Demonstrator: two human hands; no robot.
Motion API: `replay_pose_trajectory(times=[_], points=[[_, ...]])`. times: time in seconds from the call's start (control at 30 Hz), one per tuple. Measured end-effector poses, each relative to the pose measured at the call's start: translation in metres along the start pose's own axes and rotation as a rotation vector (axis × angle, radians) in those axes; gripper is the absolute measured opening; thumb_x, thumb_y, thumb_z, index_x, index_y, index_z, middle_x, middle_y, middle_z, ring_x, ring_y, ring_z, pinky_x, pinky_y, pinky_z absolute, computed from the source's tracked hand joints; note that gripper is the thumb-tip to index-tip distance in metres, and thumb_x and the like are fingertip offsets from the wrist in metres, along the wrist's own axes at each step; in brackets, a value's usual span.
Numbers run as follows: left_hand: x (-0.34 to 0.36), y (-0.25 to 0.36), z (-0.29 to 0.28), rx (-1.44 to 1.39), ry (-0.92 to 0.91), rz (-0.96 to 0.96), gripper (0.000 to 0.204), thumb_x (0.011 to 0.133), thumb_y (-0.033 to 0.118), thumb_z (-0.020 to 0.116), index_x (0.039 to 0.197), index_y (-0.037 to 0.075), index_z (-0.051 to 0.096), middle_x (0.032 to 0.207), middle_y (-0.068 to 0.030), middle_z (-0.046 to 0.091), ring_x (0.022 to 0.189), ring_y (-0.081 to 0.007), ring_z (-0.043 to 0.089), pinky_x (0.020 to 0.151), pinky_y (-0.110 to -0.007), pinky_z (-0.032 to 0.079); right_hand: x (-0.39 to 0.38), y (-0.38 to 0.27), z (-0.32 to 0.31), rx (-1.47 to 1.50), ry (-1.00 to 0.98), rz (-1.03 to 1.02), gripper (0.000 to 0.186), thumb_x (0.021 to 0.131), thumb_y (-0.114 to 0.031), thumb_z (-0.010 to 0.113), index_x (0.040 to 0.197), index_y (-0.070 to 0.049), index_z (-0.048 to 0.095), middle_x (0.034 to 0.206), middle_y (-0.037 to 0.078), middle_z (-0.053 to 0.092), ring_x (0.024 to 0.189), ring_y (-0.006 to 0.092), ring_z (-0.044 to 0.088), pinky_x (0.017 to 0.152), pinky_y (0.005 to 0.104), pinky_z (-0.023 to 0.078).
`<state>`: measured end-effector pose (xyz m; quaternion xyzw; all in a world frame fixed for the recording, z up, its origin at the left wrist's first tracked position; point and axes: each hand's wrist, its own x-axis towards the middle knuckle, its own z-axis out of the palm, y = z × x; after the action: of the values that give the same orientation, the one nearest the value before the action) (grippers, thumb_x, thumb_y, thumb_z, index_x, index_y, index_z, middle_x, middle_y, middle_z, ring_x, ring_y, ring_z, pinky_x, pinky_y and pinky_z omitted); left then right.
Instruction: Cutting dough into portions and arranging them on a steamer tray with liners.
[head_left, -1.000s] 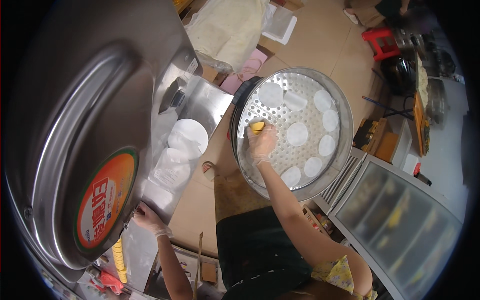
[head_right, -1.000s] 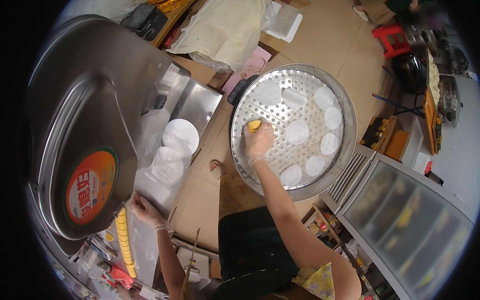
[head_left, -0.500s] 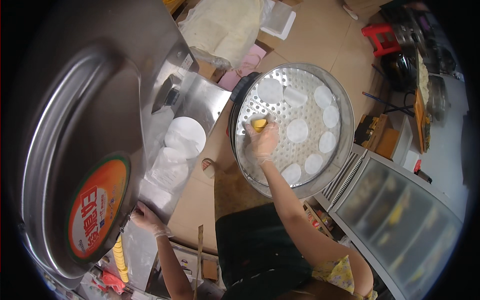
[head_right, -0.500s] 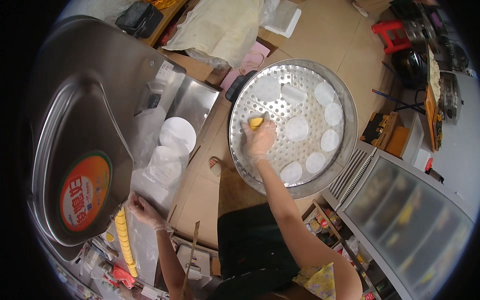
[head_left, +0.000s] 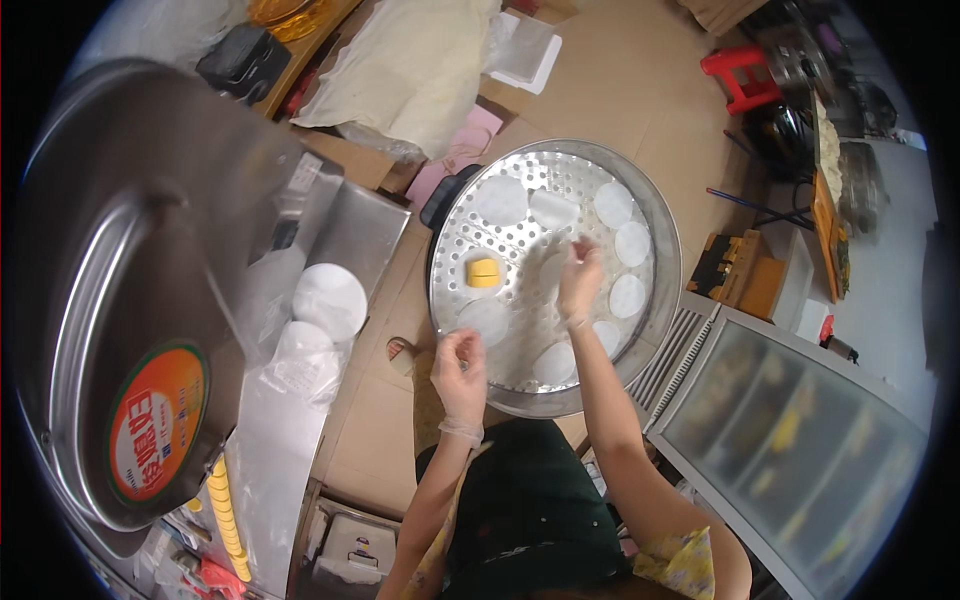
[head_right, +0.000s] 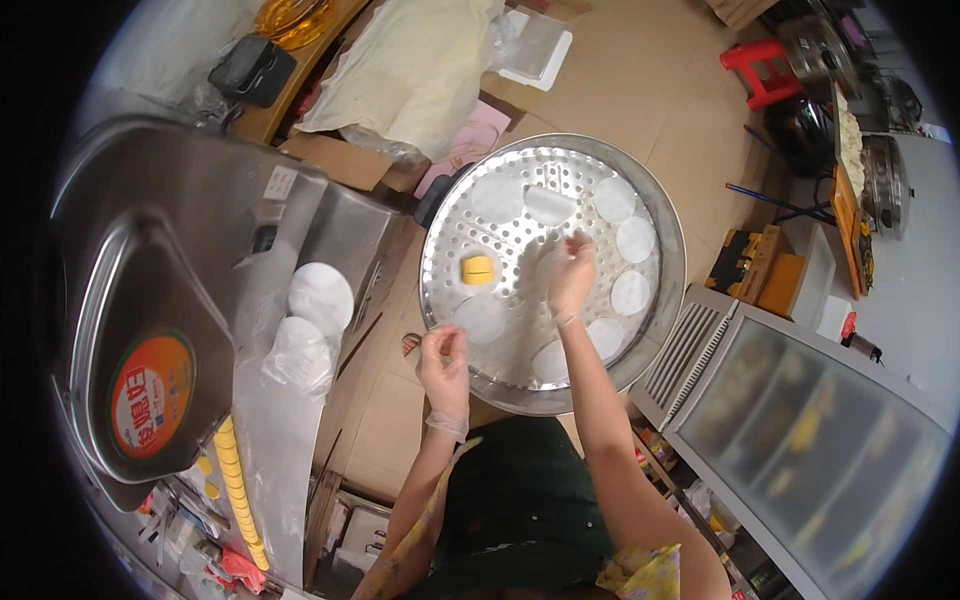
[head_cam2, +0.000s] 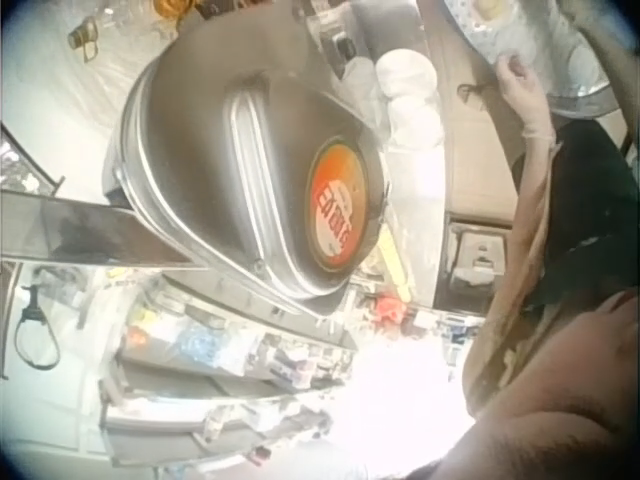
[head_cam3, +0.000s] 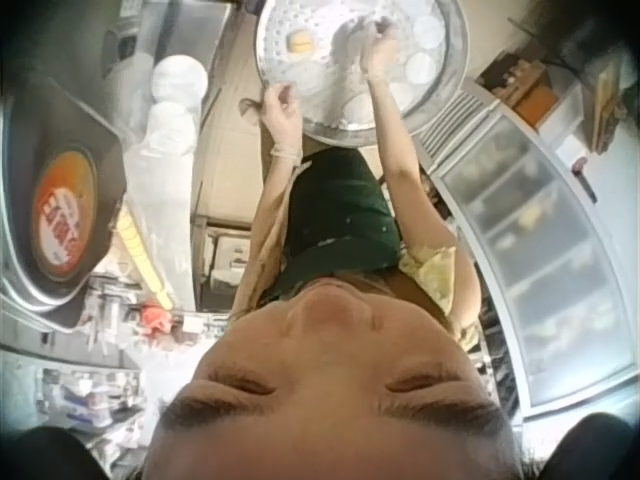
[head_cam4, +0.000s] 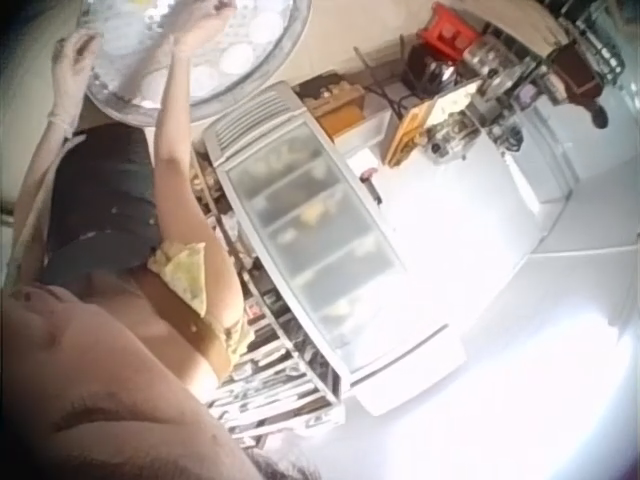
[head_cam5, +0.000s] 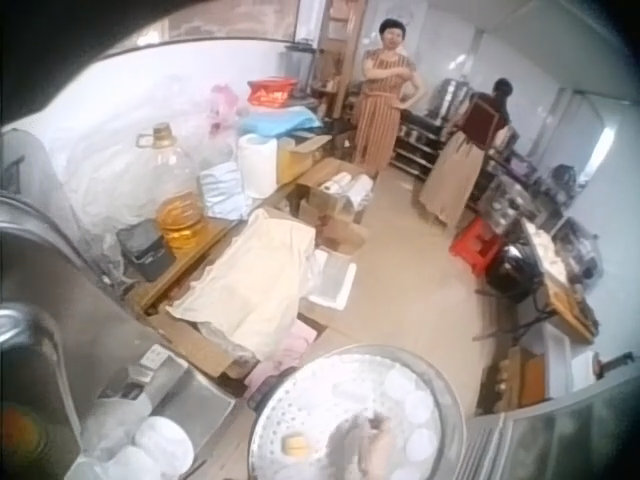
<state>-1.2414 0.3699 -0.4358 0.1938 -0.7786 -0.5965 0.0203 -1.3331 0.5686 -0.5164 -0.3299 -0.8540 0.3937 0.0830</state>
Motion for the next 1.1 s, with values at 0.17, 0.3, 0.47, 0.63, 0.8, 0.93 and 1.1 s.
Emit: replay_pose_trajectory(times=[0.17,0.3,0.47,0.63,0.8,0.93,1.1], points=[[-0.011,-0.006,0.015,0.039,-0.009,-0.046,0.016,0.086,0.0,0.066,0.101,0.003,0.063,0.092,-0.007,0.066,0.072,-0.0156,0.058,0.068,-0.028,0.049,0.087,0.032,-0.003,0.274,0.101,0.299,0.041,0.088,-0.02,0.068,0.116,0.008,0.056,0.1,0.014,0.064,0.09,0.0193,0.063,0.077,0.0314,0.051],[-0.025,-0.008,0.022,0.048,-0.034,-0.163,0.015,0.087,0.0,0.065,0.102,0.003,0.063,0.094,-0.0068,0.067,0.076,-0.016,0.059,0.072,-0.029,0.049,0.106,0.033,0.022,0.182,-0.053,0.295,0.043,0.082,-0.018,0.074,0.115,0.004,0.059,0.101,0.012,0.065,0.086,0.0174,0.062,0.075,0.028,0.05],[-0.03,0.002,0.021,0.016,-0.112,-0.209,0.014,0.09,-0.001,0.062,0.105,0.001,0.061,0.104,-0.0067,0.063,0.091,-0.0132,0.059,0.082,-0.027,0.048,0.113,-0.009,0.033,0.371,-0.113,0.203,0.038,0.082,-0.006,0.071,0.117,0.002,0.06,0.1,0.008,0.065,0.086,0.0138,0.061,0.075,0.0255,0.049],[-0.034,0.0,0.027,0.018,-0.04,-0.156,0.016,0.087,0.0,0.064,0.103,0.002,0.062,0.101,-0.0087,0.067,0.08,-0.017,0.061,0.075,-0.03,0.05,0.135,0.001,0.033,0.481,-0.07,0.009,0.041,0.082,0.003,0.063,0.123,0.002,0.056,0.096,0.008,0.066,0.089,0.0163,0.063,0.08,0.0279,0.05],[-0.04,0.0,0.026,0.019,-0.101,-0.233,0.015,0.09,-0.001,0.062,0.105,0.001,0.06,0.11,-0.0079,0.063,0.092,-0.0141,0.059,0.084,-0.028,0.048,0.146,0.033,0.036,0.195,-0.018,-0.071,0.052,0.08,0.001,0.064,0.131,0.001,0.051,0.11,0.018,0.063,0.101,0.0293,0.062,0.091,0.0372,0.049],[-0.042,-0.005,0.011,0.047,-0.052,-0.235,0.015,0.091,0.0,0.061,0.106,0.0,0.059,0.109,-0.0075,0.063,0.092,-0.0134,0.058,0.083,-0.028,0.048,0.12,0.013,0.036,-0.218,0.131,-0.237,0.056,0.081,-0.006,0.066,0.134,0.001,0.049,0.13,0.023,0.052,0.118,0.0366,0.053,0.1,0.0423,0.044],[-0.049,-0.011,0.004,-0.03,0.043,-0.204,0.014,0.09,0.001,0.063,0.104,0.002,0.061,0.102,-0.0088,0.066,0.082,-0.0153,0.061,0.076,-0.028,0.05,0.082,0.007,-0.008,-0.22,0.173,-0.352,0.051,0.084,-0.007,0.063,0.132,0.004,0.049,0.133,0.023,0.05,0.122,0.0361,0.049,0.103,0.0419,0.041]])
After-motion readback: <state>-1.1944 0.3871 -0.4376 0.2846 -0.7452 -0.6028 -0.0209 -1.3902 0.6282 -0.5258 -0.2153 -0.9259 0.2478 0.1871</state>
